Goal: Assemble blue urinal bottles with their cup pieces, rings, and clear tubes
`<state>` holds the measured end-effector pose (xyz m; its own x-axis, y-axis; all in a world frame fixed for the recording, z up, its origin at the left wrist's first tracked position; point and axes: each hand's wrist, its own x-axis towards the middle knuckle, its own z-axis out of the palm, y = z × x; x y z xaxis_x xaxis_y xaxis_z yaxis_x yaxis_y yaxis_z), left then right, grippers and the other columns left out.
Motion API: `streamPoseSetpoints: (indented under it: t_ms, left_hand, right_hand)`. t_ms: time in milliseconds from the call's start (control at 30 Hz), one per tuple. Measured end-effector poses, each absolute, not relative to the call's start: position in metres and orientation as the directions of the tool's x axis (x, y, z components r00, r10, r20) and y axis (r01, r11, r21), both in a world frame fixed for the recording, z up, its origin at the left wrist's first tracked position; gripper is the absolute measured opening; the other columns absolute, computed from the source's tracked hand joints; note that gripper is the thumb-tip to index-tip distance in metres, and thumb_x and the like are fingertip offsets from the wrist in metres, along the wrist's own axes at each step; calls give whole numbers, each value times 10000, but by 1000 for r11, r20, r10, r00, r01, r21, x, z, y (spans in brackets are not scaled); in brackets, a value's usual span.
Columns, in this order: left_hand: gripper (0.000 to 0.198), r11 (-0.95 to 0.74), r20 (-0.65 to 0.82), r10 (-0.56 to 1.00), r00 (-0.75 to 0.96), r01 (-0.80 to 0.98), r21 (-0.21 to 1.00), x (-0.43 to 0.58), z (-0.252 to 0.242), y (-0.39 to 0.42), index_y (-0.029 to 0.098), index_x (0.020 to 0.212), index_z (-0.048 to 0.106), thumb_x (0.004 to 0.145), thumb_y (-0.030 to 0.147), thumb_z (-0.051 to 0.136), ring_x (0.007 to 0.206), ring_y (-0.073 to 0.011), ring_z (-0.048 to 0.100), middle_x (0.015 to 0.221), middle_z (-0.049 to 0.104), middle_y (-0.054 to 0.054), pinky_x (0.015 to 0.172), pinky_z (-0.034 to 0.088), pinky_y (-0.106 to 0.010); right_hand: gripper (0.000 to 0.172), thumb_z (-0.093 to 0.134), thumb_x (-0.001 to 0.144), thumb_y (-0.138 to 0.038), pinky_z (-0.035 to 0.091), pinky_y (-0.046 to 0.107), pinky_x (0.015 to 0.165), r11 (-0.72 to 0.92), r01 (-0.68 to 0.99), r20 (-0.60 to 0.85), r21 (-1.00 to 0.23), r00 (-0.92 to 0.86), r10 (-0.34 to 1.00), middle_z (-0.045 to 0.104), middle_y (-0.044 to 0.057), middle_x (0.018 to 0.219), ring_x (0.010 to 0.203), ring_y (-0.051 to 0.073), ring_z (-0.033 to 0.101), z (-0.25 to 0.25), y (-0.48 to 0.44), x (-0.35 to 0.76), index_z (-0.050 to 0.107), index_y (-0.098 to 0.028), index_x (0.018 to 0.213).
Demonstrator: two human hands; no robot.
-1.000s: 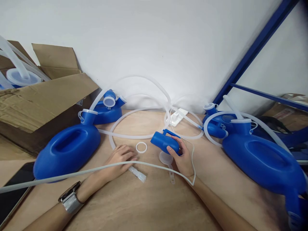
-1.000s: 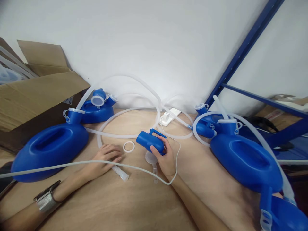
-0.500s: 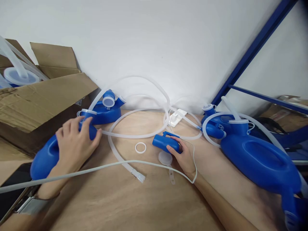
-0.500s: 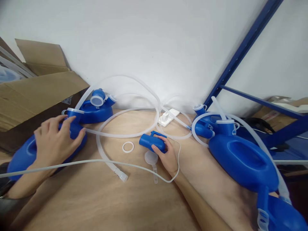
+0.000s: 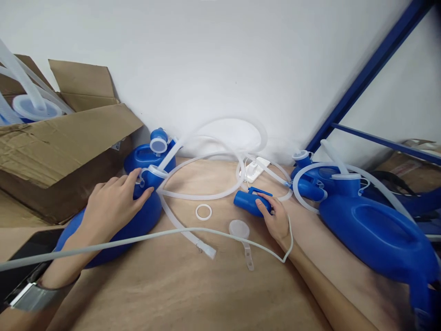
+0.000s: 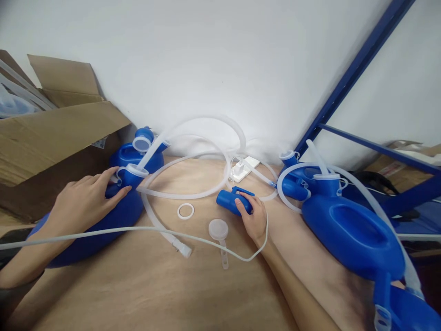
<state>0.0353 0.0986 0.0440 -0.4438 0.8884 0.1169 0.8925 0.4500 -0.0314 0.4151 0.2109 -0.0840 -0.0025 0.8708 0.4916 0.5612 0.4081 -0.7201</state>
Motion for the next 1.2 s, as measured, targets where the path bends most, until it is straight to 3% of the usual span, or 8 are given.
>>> streamPoseSetpoints:
  t_ms: [133, 267, 400, 567, 733, 833, 1000, 1200]
  left_hand:
    - [776, 388, 49, 920, -389, 921, 23, 43, 45, 99, 377, 1431, 366, 811, 721, 51, 1231, -198, 596, 1358, 600, -51, 1019, 514, -315]
    - [649, 343, 62, 935, -349, 935, 92, 46, 46, 104, 344, 1298, 503, 841, 684, 193, 1011, -78, 620, 1291, 649, 13, 774, 321, -136]
    - [628, 317, 68, 943, -326, 941, 117, 48, 47, 112, 252, 1207, 561, 827, 665, 279, 795, -37, 571, 1163, 704, -20, 764, 333, -151]
    - [621, 403, 43, 913, -405, 914, 43, 60, 49, 117, 265, 1200, 544, 814, 644, 237, 880, -149, 635, 1099, 715, -56, 821, 407, -210]
    - [588, 385, 49, 920, -389, 921, 62, 66, 51, 117, 288, 1257, 506, 815, 589, 259, 917, -133, 644, 1078, 710, -32, 759, 269, -158]
    - [560, 363, 40, 930, -367, 929, 70, 65, 53, 119, 289, 1239, 504, 806, 565, 282, 873, -100, 620, 1052, 708, -19, 747, 174, -158]
    - [521, 342, 48, 936, -348, 935, 97, 62, 55, 125, 279, 1206, 536, 792, 519, 333, 816, -57, 579, 1048, 717, -12, 776, 215, -149]
    - [509, 255, 33, 965, -261, 958, 131, 55, 54, 126, 291, 1225, 544, 757, 466, 446, 905, -55, 642, 1102, 724, 27, 769, 264, -121]
  right_hand:
    - [668, 542, 887, -718, 531, 456, 896, 303, 520, 358, -798, 5, 934, 751, 140, 1086, 985, 312, 691, -87, 213, 416, 753, -146, 1159]
    - [674, 479, 921, -712, 549, 418, 830, 322, 543, 375, -776, -15, 927, 759, 136, 1072, 954, 302, 708, -90, 213, 420, 747, -151, 1181]
    - [643, 444, 962, -692, 542, 456, 846, 377, 645, 422, -665, -92, 902, 758, 125, 1098, 901, 304, 716, -92, 212, 424, 740, -169, 1188]
    - [585, 452, 1017, -586, 541, 462, 842, 523, 729, 621, -442, -172, 765, 696, 172, 1129, 927, 295, 681, -90, 210, 423, 723, -111, 1224]
    - [457, 475, 1043, -448, 507, 498, 870, 600, 773, 760, -206, -259, 596, 592, 177, 1099, 986, 301, 586, -80, 204, 408, 710, -112, 1244]
    - [349, 509, 1042, -336, 510, 461, 912, 719, 668, 758, -190, -366, 540, 581, 161, 1190, 1087, 281, 579, -70, 201, 386, 653, -149, 1300]
    - [355, 533, 1021, -285, 514, 447, 943, 867, 470, 779, -167, -476, 409, 582, 133, 1214, 1102, 262, 578, -46, 197, 335, 601, -192, 1357]
    - [404, 519, 1044, -344, 473, 423, 1093, 876, 297, 693, -381, -535, 483, 580, 128, 1307, 1240, 235, 562, -27, 192, 270, 542, -181, 1413]
